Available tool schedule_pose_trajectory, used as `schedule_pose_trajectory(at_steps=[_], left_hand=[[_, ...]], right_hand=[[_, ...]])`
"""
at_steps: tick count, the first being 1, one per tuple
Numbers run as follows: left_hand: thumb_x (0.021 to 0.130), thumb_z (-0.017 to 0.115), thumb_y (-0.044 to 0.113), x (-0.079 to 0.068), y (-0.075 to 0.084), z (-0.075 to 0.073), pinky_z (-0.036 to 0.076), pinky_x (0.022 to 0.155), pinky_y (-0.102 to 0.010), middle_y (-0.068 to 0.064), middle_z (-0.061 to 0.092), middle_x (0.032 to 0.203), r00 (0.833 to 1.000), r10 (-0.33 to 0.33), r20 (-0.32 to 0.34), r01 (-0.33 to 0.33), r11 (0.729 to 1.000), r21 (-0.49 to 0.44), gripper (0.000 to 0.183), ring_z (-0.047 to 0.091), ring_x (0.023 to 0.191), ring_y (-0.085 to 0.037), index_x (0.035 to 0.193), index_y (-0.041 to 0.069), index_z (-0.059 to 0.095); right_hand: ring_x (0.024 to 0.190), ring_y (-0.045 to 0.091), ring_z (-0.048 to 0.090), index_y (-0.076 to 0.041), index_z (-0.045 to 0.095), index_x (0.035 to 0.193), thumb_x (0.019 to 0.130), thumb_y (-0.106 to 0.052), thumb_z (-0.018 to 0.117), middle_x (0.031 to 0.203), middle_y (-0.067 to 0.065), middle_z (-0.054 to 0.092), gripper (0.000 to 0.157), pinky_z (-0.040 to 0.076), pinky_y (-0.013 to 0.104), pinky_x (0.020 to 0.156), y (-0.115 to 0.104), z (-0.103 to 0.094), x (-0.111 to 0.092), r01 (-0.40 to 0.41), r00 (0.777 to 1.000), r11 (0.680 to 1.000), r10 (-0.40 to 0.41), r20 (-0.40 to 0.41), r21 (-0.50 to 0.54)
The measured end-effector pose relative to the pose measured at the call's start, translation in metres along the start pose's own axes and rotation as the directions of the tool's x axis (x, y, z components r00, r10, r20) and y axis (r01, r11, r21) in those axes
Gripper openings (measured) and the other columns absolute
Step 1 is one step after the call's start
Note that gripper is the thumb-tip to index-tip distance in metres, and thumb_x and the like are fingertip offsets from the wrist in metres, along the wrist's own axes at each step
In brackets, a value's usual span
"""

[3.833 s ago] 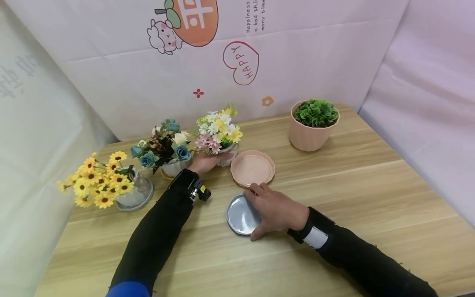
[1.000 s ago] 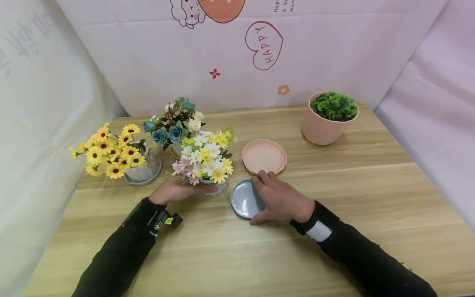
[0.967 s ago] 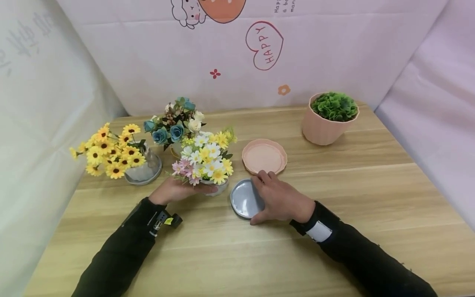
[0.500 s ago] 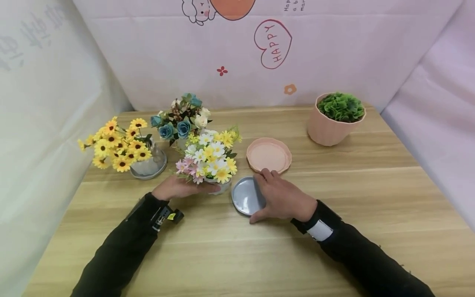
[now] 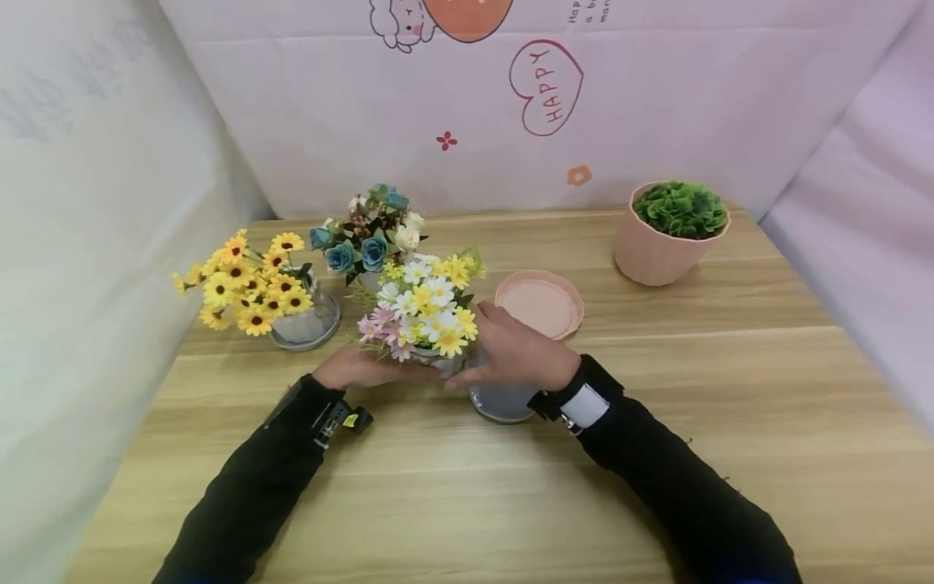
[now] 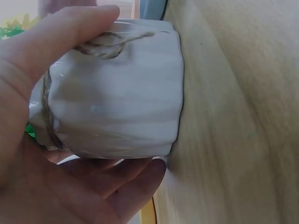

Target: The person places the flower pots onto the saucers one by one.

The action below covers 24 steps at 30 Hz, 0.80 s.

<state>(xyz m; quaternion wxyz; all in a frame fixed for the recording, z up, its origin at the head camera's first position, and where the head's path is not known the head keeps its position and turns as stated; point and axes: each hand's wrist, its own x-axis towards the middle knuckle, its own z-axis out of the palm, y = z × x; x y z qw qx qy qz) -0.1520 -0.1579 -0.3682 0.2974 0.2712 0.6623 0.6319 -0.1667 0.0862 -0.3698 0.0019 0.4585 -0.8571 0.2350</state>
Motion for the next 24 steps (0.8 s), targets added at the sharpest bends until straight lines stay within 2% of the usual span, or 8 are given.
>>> schedule_pose_trajectory(at_steps=[1, 2, 3, 8, 10, 14, 20, 24], left_hand=[[0.086, 0.07, 0.011, 0.002, 0.0, 0.001, 0.021, 0.108, -0.026, -0.004, 0.032, 0.147, 0.999, 0.033, -0.027, -0.026, 0.975, 0.221, 0.073, 0.025, 0.137, -0.016, 0.146, 0.006, 0.029], [0.085, 0.07, 0.009, 0.004, 0.0, 0.002, 0.022, 0.107, -0.027, -0.003, 0.034, 0.146, 0.995, 0.081, -0.058, -0.051, 0.917, 0.395, 0.075, 0.028, 0.135, -0.016, 0.147, 0.009, 0.028], [0.083, 0.073, 0.009, 0.006, 0.0, 0.003, 0.021, 0.108, -0.029, -0.002, 0.033, 0.147, 0.992, 0.101, -0.07, -0.06, 0.896, 0.441, 0.078, 0.027, 0.136, -0.016, 0.147, 0.008, 0.028], [0.077, 0.076, 0.003, 0.01, 0.001, 0.004, 0.024, 0.107, -0.032, 0.0, 0.038, 0.143, 0.98, 0.171, -0.098, -0.117, 0.905, 0.41, 0.08, 0.032, 0.132, -0.016, 0.145, 0.008, 0.034], [0.076, 0.075, -0.001, 0.011, 0.001, 0.003, 0.027, 0.106, -0.033, -0.001, 0.042, 0.139, 0.977, 0.195, -0.09, -0.149, 0.918, 0.367, 0.077, 0.036, 0.13, -0.017, 0.142, 0.008, 0.037], [0.077, 0.074, -0.003, 0.012, 0.004, 0.002, 0.027, 0.106, -0.034, -0.003, 0.042, 0.139, 0.973, 0.213, -0.093, -0.166, 0.917, 0.364, 0.076, 0.036, 0.13, -0.018, 0.142, 0.006, 0.037], [0.078, 0.075, 0.002, 0.008, 0.01, 0.007, 0.024, 0.107, -0.031, -0.001, 0.038, 0.143, 0.974, 0.173, -0.144, -0.101, 0.908, 0.407, 0.079, 0.032, 0.133, -0.015, 0.145, 0.008, 0.033], [0.08, 0.073, 0.004, 0.005, 0.008, 0.006, 0.029, 0.105, -0.033, 0.0, 0.043, 0.139, 0.973, 0.18, -0.141, -0.116, 0.92, 0.374, 0.072, 0.036, 0.13, -0.016, 0.142, 0.009, 0.037]], right_hand=[[0.12, 0.013, 0.039, -0.024, 0.023, 0.149, 0.072, -0.049, 0.079, 0.144, -0.005, 0.033, 0.098, 0.032, 0.029, 0.099, 0.003, 0.001, 0.004, 0.03, 1.0, 0.998, -0.03, -0.007, 0.058], [0.125, 0.011, 0.037, -0.028, 0.023, 0.149, 0.072, -0.044, 0.081, 0.147, -0.009, 0.03, 0.098, 0.03, 0.029, 0.101, 0.005, 0.002, 0.007, 0.063, 0.998, 0.992, -0.062, -0.014, 0.112], [0.128, 0.01, 0.035, -0.03, 0.025, 0.148, 0.072, -0.039, 0.082, 0.148, -0.012, 0.028, 0.095, 0.028, 0.029, 0.103, 0.007, 0.003, 0.009, 0.093, 0.996, 0.983, -0.09, -0.024, 0.161], [0.134, 0.007, 0.029, -0.03, 0.025, 0.148, 0.074, -0.02, 0.082, 0.148, -0.015, 0.028, 0.094, 0.026, 0.029, 0.106, 0.014, 0.009, 0.016, 0.16, 0.987, 0.926, -0.15, -0.055, 0.34], [0.135, 0.009, 0.026, -0.028, 0.022, 0.149, 0.075, -0.017, 0.081, 0.15, -0.012, 0.025, 0.096, 0.024, 0.03, 0.107, 0.016, 0.01, 0.017, 0.166, 0.986, 0.92, -0.153, -0.065, 0.355], [0.137, 0.013, 0.025, -0.023, 0.022, 0.15, 0.076, -0.017, 0.08, 0.151, -0.007, 0.025, 0.094, 0.022, 0.032, 0.109, 0.019, 0.011, 0.018, 0.182, 0.983, 0.925, -0.167, -0.073, 0.335], [0.137, 0.014, 0.023, -0.023, 0.022, 0.15, 0.074, -0.018, 0.081, 0.151, -0.007, 0.024, 0.096, 0.022, 0.032, 0.108, 0.018, 0.006, 0.02, 0.195, 0.981, 0.924, -0.182, -0.07, 0.328], [0.136, 0.015, 0.026, -0.022, 0.025, 0.149, 0.072, -0.015, 0.082, 0.15, -0.006, 0.026, 0.097, 0.025, 0.032, 0.107, 0.012, -0.001, 0.023, 0.224, 0.975, 0.91, -0.208, -0.085, 0.348]])
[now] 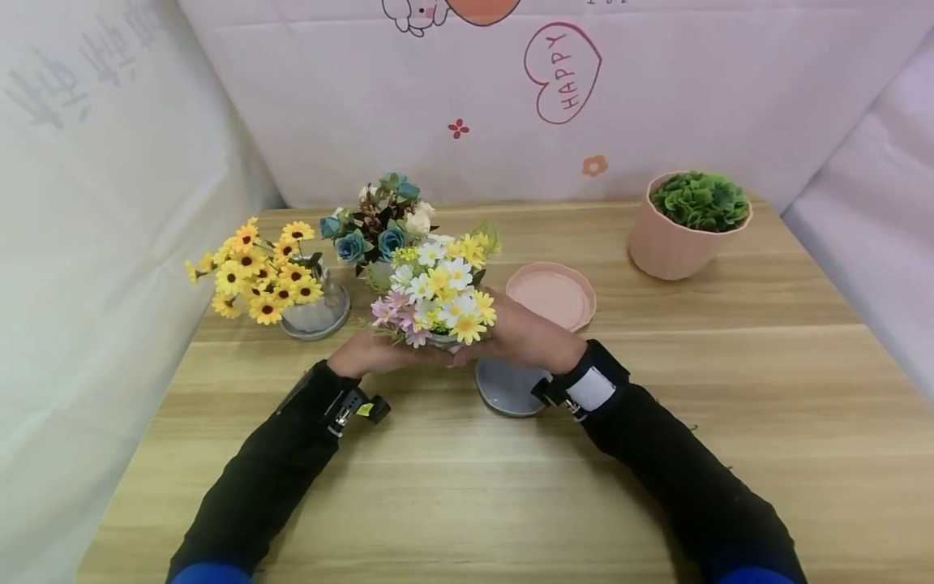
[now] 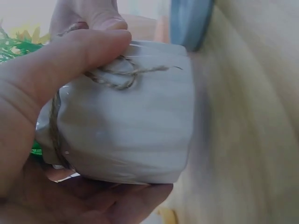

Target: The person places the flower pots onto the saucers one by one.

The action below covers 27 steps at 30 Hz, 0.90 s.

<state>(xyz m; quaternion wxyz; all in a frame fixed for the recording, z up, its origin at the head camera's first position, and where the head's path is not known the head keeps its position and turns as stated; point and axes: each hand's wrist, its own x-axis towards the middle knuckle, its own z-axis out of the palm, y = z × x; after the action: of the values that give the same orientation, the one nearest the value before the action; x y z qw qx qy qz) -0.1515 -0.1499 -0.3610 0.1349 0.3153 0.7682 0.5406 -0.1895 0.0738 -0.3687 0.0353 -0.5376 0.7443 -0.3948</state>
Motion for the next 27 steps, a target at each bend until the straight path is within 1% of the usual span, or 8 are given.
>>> schedule_pose_trajectory(at_steps=[3, 6, 10, 12, 15, 18, 24, 27], left_hand=[[0.084, 0.071, 0.007, 0.001, -0.004, -0.001, 0.031, 0.104, -0.033, -0.002, 0.043, 0.139, 1.0, -0.003, 0.02, 0.004, 0.999, -0.046, 0.068, 0.036, 0.13, -0.016, 0.142, 0.006, 0.037], [0.089, 0.066, 0.008, 0.005, -0.003, 0.002, 0.029, 0.106, -0.035, -0.007, 0.04, 0.142, 0.995, -0.013, 0.098, 0.035, 0.975, -0.218, 0.064, 0.034, 0.132, -0.018, 0.144, 0.003, 0.033], [0.088, 0.065, 0.005, 0.013, 0.014, 0.012, 0.028, 0.106, -0.034, -0.007, 0.038, 0.143, 0.993, 0.001, 0.115, 0.022, 0.98, -0.197, 0.067, 0.033, 0.132, -0.019, 0.145, 0.002, 0.03], [0.084, 0.069, 0.003, 0.015, 0.025, 0.019, 0.028, 0.106, -0.032, -0.005, 0.04, 0.142, 0.998, 0.019, 0.062, -0.015, 0.998, -0.063, 0.07, 0.034, 0.132, -0.017, 0.144, 0.004, 0.032], [0.08, 0.069, -0.004, 0.017, 0.037, 0.027, 0.029, 0.105, -0.033, -0.005, 0.041, 0.14, 0.999, 0.03, 0.045, -0.028, 0.998, -0.055, 0.073, 0.035, 0.13, -0.016, 0.143, 0.002, 0.033], [0.081, 0.068, -0.004, 0.021, 0.038, 0.033, 0.028, 0.106, -0.033, -0.003, 0.04, 0.14, 0.996, 0.055, 0.075, -0.049, 0.996, -0.073, 0.072, 0.035, 0.13, -0.015, 0.143, 0.003, 0.032], [0.075, 0.077, 0.001, 0.03, 0.028, 0.046, 0.028, 0.106, -0.034, -0.004, 0.042, 0.139, 0.977, 0.205, 0.056, -0.208, 0.977, 0.04, 0.079, 0.036, 0.129, -0.016, 0.142, 0.003, 0.035], [0.074, 0.079, 0.004, 0.033, 0.026, 0.053, 0.026, 0.107, -0.033, -0.002, 0.042, 0.14, 0.975, 0.214, 0.059, -0.217, 0.975, 0.041, 0.08, 0.036, 0.13, -0.014, 0.142, 0.004, 0.036]], right_hand=[[0.135, 0.015, 0.028, -0.02, 0.026, 0.149, 0.071, -0.018, 0.082, 0.149, -0.005, 0.028, 0.095, 0.027, 0.032, 0.106, -0.005, -0.007, -0.002, 0.007, 1.0, 1.0, -0.007, -0.011, 0.003], [0.135, 0.014, 0.028, -0.018, 0.026, 0.149, 0.072, -0.021, 0.082, 0.149, -0.005, 0.028, 0.095, 0.028, 0.031, 0.105, -0.01, -0.014, -0.008, -0.006, 1.0, 1.0, 0.006, 0.003, -0.028], [0.134, 0.012, 0.028, -0.019, 0.027, 0.149, 0.071, -0.02, 0.083, 0.149, -0.006, 0.028, 0.096, 0.029, 0.029, 0.105, -0.017, -0.023, -0.02, -0.059, 0.998, 0.994, 0.061, 0.02, -0.094], [0.134, 0.011, 0.028, -0.02, 0.026, 0.149, 0.07, -0.02, 0.084, 0.149, -0.007, 0.028, 0.097, 0.028, 0.029, 0.105, -0.021, -0.026, -0.026, -0.084, 0.996, 0.99, 0.087, 0.021, -0.11], [0.135, 0.011, 0.026, -0.021, 0.023, 0.15, 0.071, -0.022, 0.083, 0.15, -0.008, 0.025, 0.099, 0.027, 0.029, 0.105, -0.027, -0.03, -0.034, -0.106, 0.994, 0.989, 0.11, 0.029, -0.102], [0.135, 0.012, 0.026, -0.021, 0.021, 0.15, 0.073, -0.025, 0.081, 0.15, -0.008, 0.024, 0.098, 0.026, 0.029, 0.106, -0.032, -0.033, -0.041, -0.119, 0.992, 0.99, 0.122, 0.044, -0.073], [0.133, 0.012, 0.028, -0.021, 0.021, 0.149, 0.076, -0.021, 0.08, 0.147, -0.008, 0.026, 0.094, 0.027, 0.031, 0.106, -0.039, -0.037, -0.052, -0.17, 0.984, 0.98, 0.164, 0.064, 0.103], [0.133, 0.013, 0.027, -0.018, 0.023, 0.148, 0.079, -0.016, 0.077, 0.146, -0.006, 0.027, 0.087, 0.026, 0.032, 0.106, -0.04, -0.037, -0.058, -0.198, 0.979, 0.964, 0.185, 0.089, 0.175]])
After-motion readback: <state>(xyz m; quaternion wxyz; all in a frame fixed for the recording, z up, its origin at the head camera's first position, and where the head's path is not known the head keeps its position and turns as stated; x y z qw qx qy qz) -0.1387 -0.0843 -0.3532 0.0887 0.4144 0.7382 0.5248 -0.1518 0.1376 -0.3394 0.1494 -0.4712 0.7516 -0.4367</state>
